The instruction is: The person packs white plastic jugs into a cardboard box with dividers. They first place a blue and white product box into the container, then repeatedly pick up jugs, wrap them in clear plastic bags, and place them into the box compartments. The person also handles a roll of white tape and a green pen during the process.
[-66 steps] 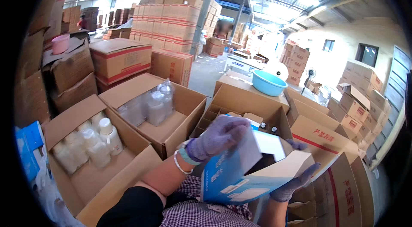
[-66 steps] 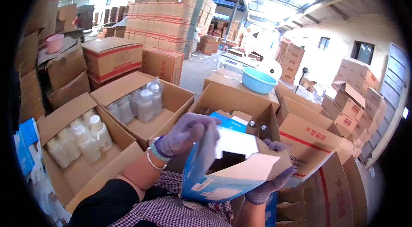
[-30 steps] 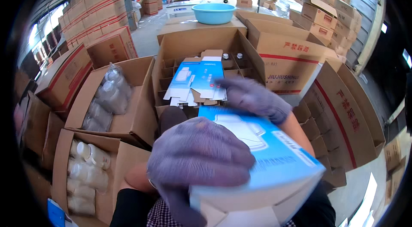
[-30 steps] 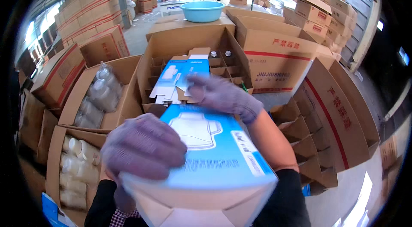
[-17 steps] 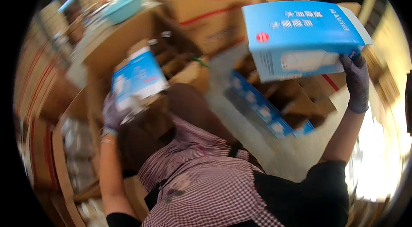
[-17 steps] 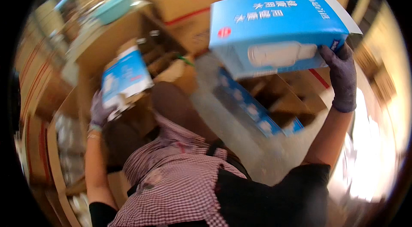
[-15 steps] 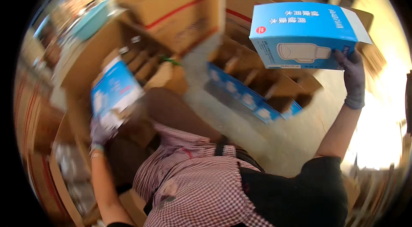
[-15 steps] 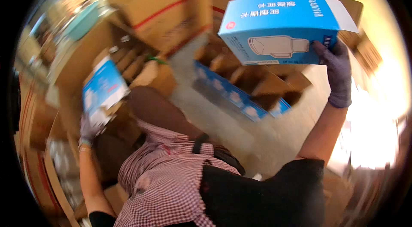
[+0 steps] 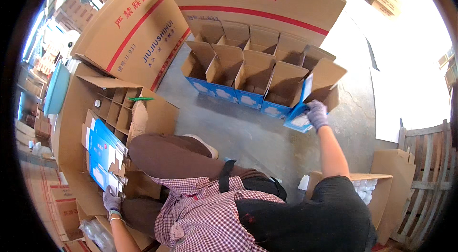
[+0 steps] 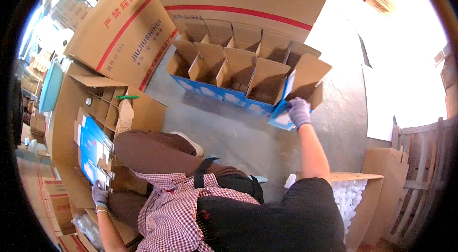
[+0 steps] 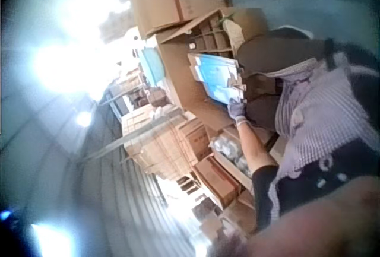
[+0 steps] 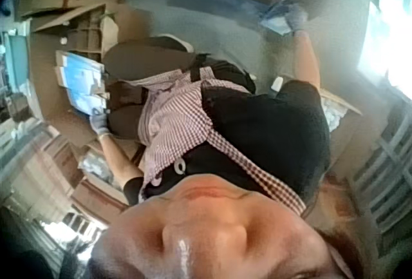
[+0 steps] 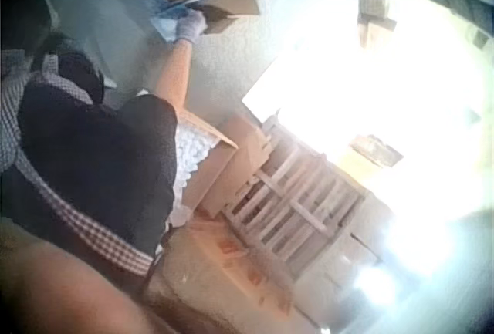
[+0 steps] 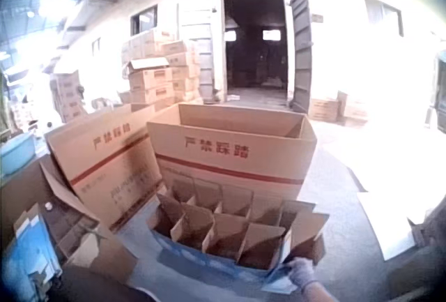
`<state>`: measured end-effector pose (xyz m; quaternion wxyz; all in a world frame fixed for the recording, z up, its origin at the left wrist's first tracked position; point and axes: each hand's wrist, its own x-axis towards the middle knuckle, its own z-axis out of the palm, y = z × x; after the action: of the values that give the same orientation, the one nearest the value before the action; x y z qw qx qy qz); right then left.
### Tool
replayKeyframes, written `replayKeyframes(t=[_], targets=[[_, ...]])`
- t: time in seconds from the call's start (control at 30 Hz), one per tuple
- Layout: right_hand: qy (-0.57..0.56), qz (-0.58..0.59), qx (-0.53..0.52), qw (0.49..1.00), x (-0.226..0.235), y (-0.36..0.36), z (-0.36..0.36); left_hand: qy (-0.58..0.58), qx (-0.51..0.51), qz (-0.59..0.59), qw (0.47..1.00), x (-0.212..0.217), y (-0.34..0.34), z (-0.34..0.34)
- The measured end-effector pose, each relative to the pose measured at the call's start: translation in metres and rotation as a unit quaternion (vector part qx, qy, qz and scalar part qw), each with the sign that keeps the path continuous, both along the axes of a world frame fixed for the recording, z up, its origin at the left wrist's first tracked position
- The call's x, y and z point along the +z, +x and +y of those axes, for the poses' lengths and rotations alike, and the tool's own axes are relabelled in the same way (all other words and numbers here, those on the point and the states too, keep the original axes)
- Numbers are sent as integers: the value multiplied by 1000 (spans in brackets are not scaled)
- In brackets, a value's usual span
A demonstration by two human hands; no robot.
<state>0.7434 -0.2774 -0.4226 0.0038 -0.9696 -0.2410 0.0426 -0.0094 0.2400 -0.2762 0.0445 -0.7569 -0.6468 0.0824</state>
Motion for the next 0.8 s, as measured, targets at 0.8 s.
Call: replayKeyframes(t=[0.8], targets=[[324,499,763,253,377,-329,300,412,-326,-572,630,387,68,-272]])
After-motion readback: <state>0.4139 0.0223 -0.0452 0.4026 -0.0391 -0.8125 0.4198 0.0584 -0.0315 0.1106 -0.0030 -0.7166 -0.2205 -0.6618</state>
